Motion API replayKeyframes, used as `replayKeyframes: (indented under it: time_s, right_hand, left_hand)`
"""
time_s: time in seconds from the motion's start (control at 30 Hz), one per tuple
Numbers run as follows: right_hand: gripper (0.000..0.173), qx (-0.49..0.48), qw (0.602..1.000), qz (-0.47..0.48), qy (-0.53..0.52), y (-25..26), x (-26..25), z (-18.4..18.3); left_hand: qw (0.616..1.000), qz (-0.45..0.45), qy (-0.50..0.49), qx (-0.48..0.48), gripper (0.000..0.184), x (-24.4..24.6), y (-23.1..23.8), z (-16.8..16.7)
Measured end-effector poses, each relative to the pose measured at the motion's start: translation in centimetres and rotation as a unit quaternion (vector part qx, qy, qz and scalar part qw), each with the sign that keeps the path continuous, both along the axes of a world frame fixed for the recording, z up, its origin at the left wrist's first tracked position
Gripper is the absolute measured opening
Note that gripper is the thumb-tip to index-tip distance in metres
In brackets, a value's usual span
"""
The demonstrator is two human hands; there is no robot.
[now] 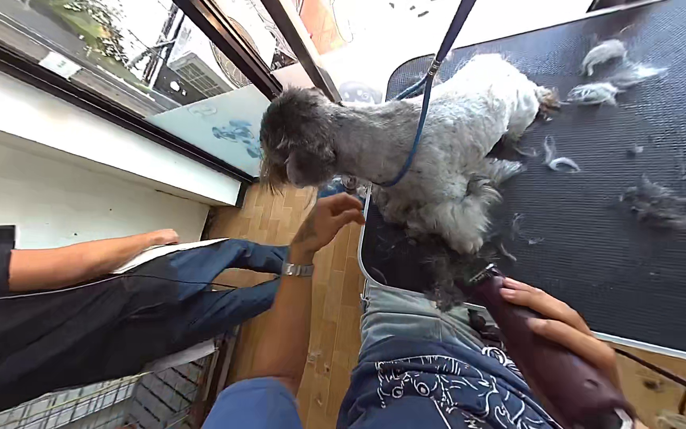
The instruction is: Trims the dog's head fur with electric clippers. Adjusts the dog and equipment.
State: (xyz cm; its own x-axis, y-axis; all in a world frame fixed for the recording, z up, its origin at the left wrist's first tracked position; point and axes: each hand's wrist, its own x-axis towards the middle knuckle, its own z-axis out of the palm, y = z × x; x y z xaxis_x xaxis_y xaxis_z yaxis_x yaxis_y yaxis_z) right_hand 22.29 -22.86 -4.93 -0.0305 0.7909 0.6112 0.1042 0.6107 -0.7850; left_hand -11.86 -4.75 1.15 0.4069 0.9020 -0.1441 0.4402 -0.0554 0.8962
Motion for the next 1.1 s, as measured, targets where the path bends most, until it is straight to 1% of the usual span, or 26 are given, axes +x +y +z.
replayKeyframes:
  time_s: [0.03,0.07,0.1,0.13,0.17,0.23,0.3,0.37,0.4,0.47,0.57,0.6,0.67,0.73,0.83,0.9,0.93,1.0,1.07,1.1]
  right_hand:
    - [0.046,-0.011,0.999,-0.01,0.046,-0.5,0.6,-0.2]
    - [0.056,-0.033,0.996,-0.021,0.078,-1.0,1.2,0.0]
    - [0.063,-0.062,0.993,-0.035,0.094,-1.7,1.8,0.4]
    - [0.067,-0.088,0.99,-0.05,0.102,-2.4,2.4,0.8]
    - [0.07,-0.113,0.986,-0.066,0.104,-3.1,2.8,1.2]
    - [0.073,-0.15,0.979,-0.084,0.111,-4.2,3.2,1.4]
    - [0.074,-0.173,0.973,-0.092,0.12,-4.9,3.3,1.5]
    - [0.075,-0.186,0.967,-0.098,0.143,-5.3,3.2,1.3]
    - [0.075,-0.189,0.964,-0.102,0.157,-5.5,3.2,1.3]
    - [0.074,-0.192,0.957,-0.112,0.186,-5.8,3.2,1.2]
    - [0.073,-0.18,0.954,-0.127,0.203,-5.9,3.7,0.9]
    - [0.072,-0.177,0.954,-0.132,0.205,-5.8,3.9,0.8]
    - [0.071,-0.176,0.952,-0.142,0.208,-5.8,4.2,0.7]
    - [0.071,-0.183,0.948,-0.154,0.207,-5.7,4.4,0.7]
    - [0.069,-0.196,0.94,-0.18,0.214,-5.8,4.5,0.3]
    - [0.068,-0.217,0.926,-0.205,0.232,-5.9,4.4,0.1]
    - [0.067,-0.234,0.915,-0.216,0.248,-5.9,4.3,0.1]
    - [0.061,-0.261,0.892,-0.229,0.288,-5.8,4.0,0.3]
    - [0.056,-0.277,0.88,-0.228,0.313,-5.8,4.0,0.3]
    - [0.054,-0.279,0.877,-0.223,0.322,-5.8,4.0,0.3]
  left_hand:
    - [0.998,0.057,-0.016,0.002,0.026,0.8,0.7,-1.3]
    - [0.991,0.106,-0.078,0.016,0.029,1.6,1.6,-2.2]
    - [0.973,0.155,-0.165,0.036,0.032,2.5,2.6,-2.6]
    - [0.95,0.189,-0.243,0.045,0.039,3.5,3.2,-2.3]
    - [0.929,0.206,-0.302,0.052,0.047,4.4,3.5,-1.9]
    - [0.904,0.21,-0.363,0.08,0.051,5.5,4.1,-1.4]
    - [0.903,0.223,-0.349,0.116,0.052,6.3,4.5,-1.1]
    - [0.908,0.253,-0.298,0.149,0.046,7.1,4.3,0.2]
    - [0.912,0.26,-0.268,0.173,0.047,7.3,4.1,1.0]
    - [0.914,0.253,-0.238,0.21,0.054,7.6,3.9,2.1]
    - [0.917,0.254,-0.221,0.216,0.061,8.2,3.8,2.6]
    - [0.918,0.255,-0.209,0.221,0.06,8.4,3.6,2.8]
    - [0.915,0.25,-0.198,0.247,0.053,9.0,3.1,3.0]
    - [0.914,0.228,-0.218,0.253,0.055,9.3,2.6,3.2]
    - [0.914,0.218,-0.236,0.246,0.042,9.2,1.9,3.4]
    - [0.919,0.209,-0.239,0.235,0.04,8.8,1.6,3.7]
    - [0.92,0.201,-0.252,0.224,0.04,8.6,1.5,3.9]
    - [0.915,0.183,-0.314,0.177,0.034,8.1,1.5,4.1]
    - [0.906,0.161,-0.371,0.122,0.027,7.7,1.5,4.0]
    - [0.906,0.148,-0.382,0.107,0.025,7.5,1.7,3.9]
